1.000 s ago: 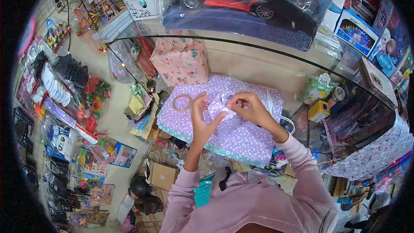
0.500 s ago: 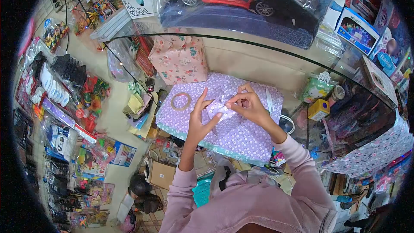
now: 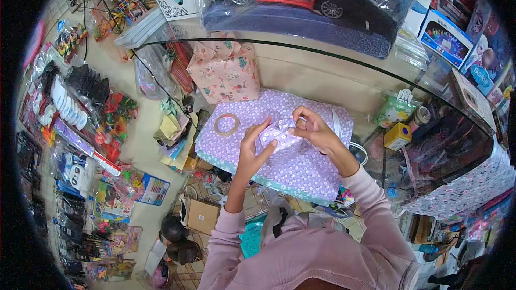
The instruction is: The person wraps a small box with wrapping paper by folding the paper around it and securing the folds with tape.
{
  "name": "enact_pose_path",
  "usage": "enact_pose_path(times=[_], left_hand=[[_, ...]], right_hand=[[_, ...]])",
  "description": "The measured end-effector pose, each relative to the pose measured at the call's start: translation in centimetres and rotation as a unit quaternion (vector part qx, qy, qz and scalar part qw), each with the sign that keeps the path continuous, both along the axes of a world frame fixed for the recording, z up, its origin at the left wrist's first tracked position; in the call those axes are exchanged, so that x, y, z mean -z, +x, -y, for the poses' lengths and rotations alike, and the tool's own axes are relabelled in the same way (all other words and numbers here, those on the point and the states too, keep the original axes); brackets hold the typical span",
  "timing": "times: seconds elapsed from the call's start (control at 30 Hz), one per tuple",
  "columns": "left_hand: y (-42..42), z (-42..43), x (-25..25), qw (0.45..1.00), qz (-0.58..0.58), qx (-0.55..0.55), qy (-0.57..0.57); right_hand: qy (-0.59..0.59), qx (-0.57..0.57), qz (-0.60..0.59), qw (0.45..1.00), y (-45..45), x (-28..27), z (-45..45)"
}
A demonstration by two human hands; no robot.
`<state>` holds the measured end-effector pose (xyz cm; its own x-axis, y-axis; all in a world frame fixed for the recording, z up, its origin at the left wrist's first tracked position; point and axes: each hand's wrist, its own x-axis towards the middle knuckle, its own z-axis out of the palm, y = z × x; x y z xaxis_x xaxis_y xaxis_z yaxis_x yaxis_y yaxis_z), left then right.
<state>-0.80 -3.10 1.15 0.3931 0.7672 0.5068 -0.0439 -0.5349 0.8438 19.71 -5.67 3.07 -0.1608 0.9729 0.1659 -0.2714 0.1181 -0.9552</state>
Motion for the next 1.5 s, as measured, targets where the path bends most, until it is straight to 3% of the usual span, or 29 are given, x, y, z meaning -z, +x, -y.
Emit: enact_pose_path(times=[0.3,0.43,0.53,0.77,0.87,1.07,1.17,1.5], left_hand=[[-0.7,0.0,-0.3,0.999,-0.023,0.014,-0.020],[-0.6,-0.1,-0.2,0.999,-0.024,0.018,-0.021],[-0.4,-0.4,0.3,1.000,0.009,0.002,-0.025],[-0.2,-0.3,0.0,1.000,0.004,-0.004,-0.007],[-0.2,-0.4,0.1,1.000,0.011,0.001,-0.018],[-0.4,-1.1,0.7,0.999,0.016,0.021,-0.026],[-0.4,-1.1,1.0,0.999,0.025,0.021,-0.040],[0.0,-0.2,0.2,0.998,0.057,0.006,-0.031]], right_hand=[[-0.025,-0.027,-0.016,0.999,2.3,-1.5,-0.1],[0.071,0.046,0.101,0.991,1.8,-2.6,-0.4],[0.165,0.075,0.323,0.929,1.6,-3.4,0.9],[0.234,0.100,0.326,0.910,0.2,-1.9,1.4],[0.272,0.135,0.472,0.828,0.2,-3.4,2.4],[0.309,0.110,0.350,0.877,1.0,-2.6,0.7],[0.264,0.094,0.325,0.903,1.5,-3.3,-0.6],[0.262,0.025,0.314,0.912,0.1,-3.3,-3.0]])
